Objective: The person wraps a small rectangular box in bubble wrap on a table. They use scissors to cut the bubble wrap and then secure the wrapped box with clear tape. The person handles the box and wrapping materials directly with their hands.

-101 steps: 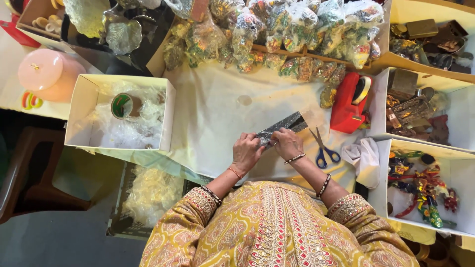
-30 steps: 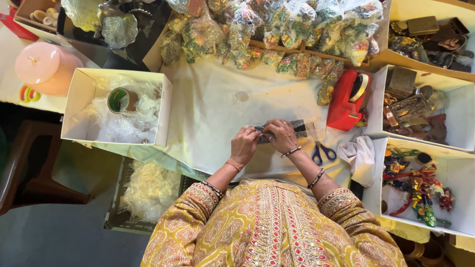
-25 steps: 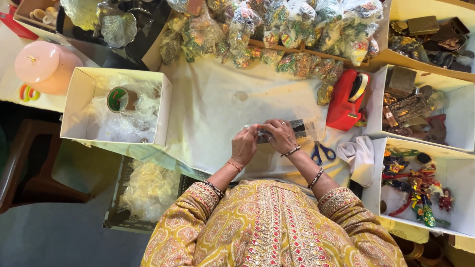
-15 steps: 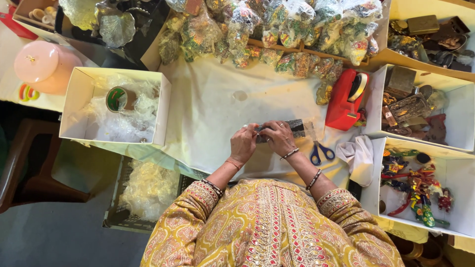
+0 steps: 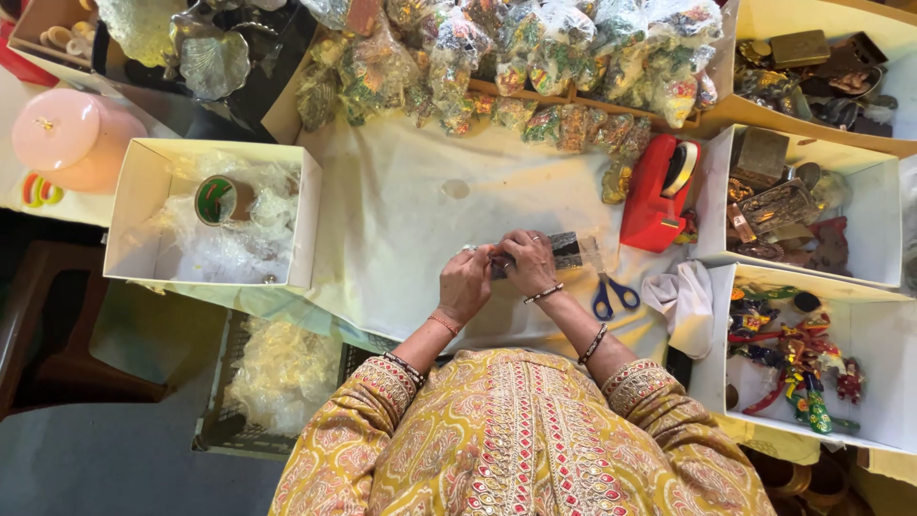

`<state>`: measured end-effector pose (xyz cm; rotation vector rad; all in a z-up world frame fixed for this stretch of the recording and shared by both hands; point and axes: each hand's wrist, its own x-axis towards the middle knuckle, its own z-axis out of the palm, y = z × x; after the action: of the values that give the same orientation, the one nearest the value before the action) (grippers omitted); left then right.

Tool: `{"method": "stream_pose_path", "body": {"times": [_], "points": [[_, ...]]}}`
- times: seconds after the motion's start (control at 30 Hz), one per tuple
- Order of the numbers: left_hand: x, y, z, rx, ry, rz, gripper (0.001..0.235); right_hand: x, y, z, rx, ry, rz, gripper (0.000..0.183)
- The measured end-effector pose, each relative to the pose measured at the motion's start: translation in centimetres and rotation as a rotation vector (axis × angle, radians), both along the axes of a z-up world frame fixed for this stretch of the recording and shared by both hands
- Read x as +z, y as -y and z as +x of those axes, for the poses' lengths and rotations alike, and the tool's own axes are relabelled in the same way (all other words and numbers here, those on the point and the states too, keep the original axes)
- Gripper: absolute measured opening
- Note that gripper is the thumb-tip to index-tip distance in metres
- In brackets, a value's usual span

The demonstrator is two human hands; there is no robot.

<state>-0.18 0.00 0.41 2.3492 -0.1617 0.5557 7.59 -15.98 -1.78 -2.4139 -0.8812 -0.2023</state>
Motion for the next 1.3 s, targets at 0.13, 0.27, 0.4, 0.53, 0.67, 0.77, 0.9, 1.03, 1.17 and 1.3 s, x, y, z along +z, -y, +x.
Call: {"method": "stream_pose_path", "body": {"times": [0.13, 0.27, 0.4, 0.53, 0.67, 0.77, 0.9, 1.03, 1.17, 1.3], "points": [[-0.9, -0.1, -0.1, -0.009, 0.059, 0.034, 0.026, 0.3, -0.1, 0.0, -0.012, -0.029, 0.014, 0.019], [-0.8, -0.1, 0.1, 0.01, 0.037, 0.032, 0.023, 0.6, 0.3, 0.1, -0.02, -0.08, 0.022, 0.016], [-0.5, 0.0, 0.3, 0.015, -0.031, 0.025, 0.023, 0.4, 2.3, 1.3, -0.079, -0.214, 0.102, 0.013], [-0.6, 0.0, 0.4, 0.016, -0.041, 0.009, 0.024, 0.0, 7.0, 2.4, -0.235, -0.228, 0.268, 0.012], [-0.7, 0.1, 0.5, 0.029, -0.067, 0.008, 0.027, 0.2, 10.4, 1.6, -0.472, -0.433, 0.344, 0.014], [-0.8, 0.1, 0.4, 0.03, -0.085, -0.007, 0.029, -0.2, 11.9, 0.3, -0.537, -0.44, 0.306, 0.015], [3.4, -0.3, -0.3, 0.004, -0.067, -0.003, 0.049, 0.3, 13.2, -2.4, -0.637, -0.303, 0.214, 0.017], [3.0, -1.2, -1.2, 0.027, -0.103, 0.072, 0.065, -0.2, 14.8, -4.8, -0.742, -0.362, -0.112, 0.02], [-0.7, -2.3, -2.1, 0.08, -0.193, 0.068, 0.037, -1.3, 15.7, -6.5, -0.687, -0.325, -0.41, 0.031], [-1.3, -2.6, -2.5, 0.093, -0.204, 0.006, 0.034, -1.6, 15.6, -6.9, -0.714, -0.314, -0.444, 0.049]]}}
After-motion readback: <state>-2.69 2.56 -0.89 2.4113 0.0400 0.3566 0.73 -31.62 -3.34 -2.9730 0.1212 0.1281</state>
